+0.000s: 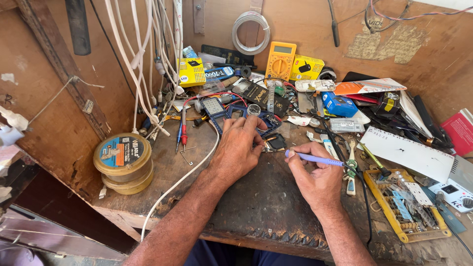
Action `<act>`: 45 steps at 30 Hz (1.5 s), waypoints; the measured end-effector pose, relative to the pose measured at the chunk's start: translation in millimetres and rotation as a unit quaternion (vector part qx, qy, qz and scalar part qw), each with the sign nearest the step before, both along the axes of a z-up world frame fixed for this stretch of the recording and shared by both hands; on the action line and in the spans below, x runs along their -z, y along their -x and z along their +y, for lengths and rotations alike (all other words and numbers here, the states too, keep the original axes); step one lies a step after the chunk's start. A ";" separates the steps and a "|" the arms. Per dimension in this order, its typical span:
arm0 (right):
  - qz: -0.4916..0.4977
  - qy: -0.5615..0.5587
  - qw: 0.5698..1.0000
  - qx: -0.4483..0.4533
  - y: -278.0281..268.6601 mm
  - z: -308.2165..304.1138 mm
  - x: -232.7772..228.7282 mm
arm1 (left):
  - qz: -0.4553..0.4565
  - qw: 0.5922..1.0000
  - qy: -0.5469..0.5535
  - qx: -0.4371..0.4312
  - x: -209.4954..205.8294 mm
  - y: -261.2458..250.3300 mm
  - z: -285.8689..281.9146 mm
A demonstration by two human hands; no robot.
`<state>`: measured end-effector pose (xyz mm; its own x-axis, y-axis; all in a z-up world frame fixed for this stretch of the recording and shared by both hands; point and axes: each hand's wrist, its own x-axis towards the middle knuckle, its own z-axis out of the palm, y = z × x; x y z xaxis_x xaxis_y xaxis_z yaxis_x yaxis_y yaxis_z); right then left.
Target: The person uses a desoldering tool to remove components from a small electronic device on a cluttered workbench. They then pick up a remote control and press several buttons while holding the device.
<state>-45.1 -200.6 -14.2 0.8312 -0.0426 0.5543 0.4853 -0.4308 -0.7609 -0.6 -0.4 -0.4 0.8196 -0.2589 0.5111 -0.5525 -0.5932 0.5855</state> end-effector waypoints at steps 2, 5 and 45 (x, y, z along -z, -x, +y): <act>0.000 0.001 1.000 0.001 -0.1 0.1 0.0 | 0.000 1.000 0.001 0.000 -0.2 0.0 -0.4; 0.000 -0.006 1.000 -0.001 0.1 0.9 0.1 | -0.002 1.000 0.000 0.001 -0.4 -0.1 0.1; -0.026 -0.033 0.999 0.002 0.4 -1.1 2.1 | -0.027 1.000 0.007 0.013 2.1 -2.2 0.2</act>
